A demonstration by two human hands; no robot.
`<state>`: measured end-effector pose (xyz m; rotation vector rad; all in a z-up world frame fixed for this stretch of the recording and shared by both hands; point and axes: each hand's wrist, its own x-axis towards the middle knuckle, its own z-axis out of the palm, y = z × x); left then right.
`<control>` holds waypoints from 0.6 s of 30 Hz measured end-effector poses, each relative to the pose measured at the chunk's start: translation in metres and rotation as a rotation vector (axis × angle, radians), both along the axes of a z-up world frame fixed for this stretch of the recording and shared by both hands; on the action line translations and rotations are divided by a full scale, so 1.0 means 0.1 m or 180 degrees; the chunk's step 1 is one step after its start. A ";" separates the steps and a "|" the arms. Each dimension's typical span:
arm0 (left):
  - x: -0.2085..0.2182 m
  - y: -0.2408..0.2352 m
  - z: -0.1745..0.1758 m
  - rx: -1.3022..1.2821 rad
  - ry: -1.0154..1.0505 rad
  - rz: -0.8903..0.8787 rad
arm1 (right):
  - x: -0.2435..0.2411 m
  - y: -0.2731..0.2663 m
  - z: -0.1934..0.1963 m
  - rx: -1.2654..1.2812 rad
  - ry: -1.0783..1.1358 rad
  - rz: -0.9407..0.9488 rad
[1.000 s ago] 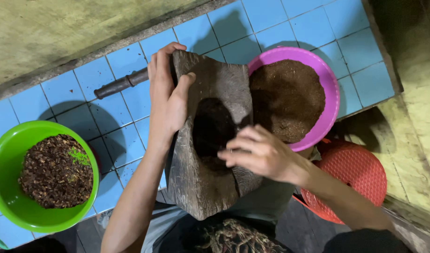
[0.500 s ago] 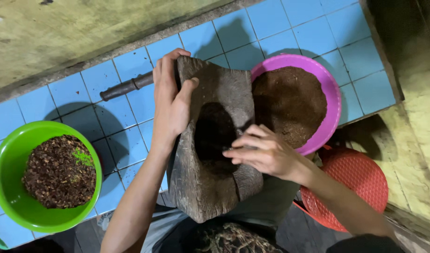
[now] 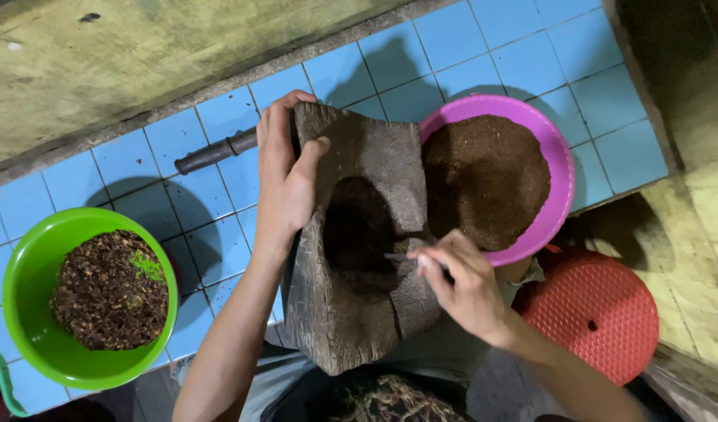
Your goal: The person scoops a brown granular substance from a wooden mortar into a pink bowl using a metal spoon. After emptying the mortar, the person pours a coarser brown material from a green bowl into the mortar.
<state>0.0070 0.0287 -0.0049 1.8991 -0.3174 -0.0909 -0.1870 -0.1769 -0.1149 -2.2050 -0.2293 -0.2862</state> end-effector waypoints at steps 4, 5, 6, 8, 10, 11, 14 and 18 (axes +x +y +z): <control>-0.01 -0.01 0.01 0.0006 -0.0002 0.0006 | 0.20 -0.04 0.41 -0.0019 0.0097 -0.0134; -0.01 -0.01 0.00 0.0002 -0.0020 -0.0001 | 0.22 -0.05 0.38 0.0012 -0.0069 -0.0260; 0.00 -0.02 0.00 -0.0002 -0.0037 -0.0009 | 0.24 -0.06 0.34 0.0043 -0.0235 -0.0386; -0.02 -0.03 0.00 0.0008 -0.0033 0.0007 | 0.43 -0.03 0.36 0.0003 -0.0555 -0.0389; -0.04 -0.04 0.02 0.0030 -0.0019 0.0016 | 0.55 -0.02 0.20 -0.0029 -0.0865 -0.0401; -0.04 -0.06 0.03 0.0053 -0.0013 -0.0002 | 0.58 -0.04 0.05 0.0218 -0.0823 0.0013; -0.04 -0.08 0.08 0.0119 -0.0007 -0.0027 | 0.58 -0.09 0.09 0.0313 -0.0630 0.0588; -0.06 -0.10 0.15 0.0434 0.0003 -0.0048 | 0.50 -0.30 0.18 0.0278 -0.0561 0.0710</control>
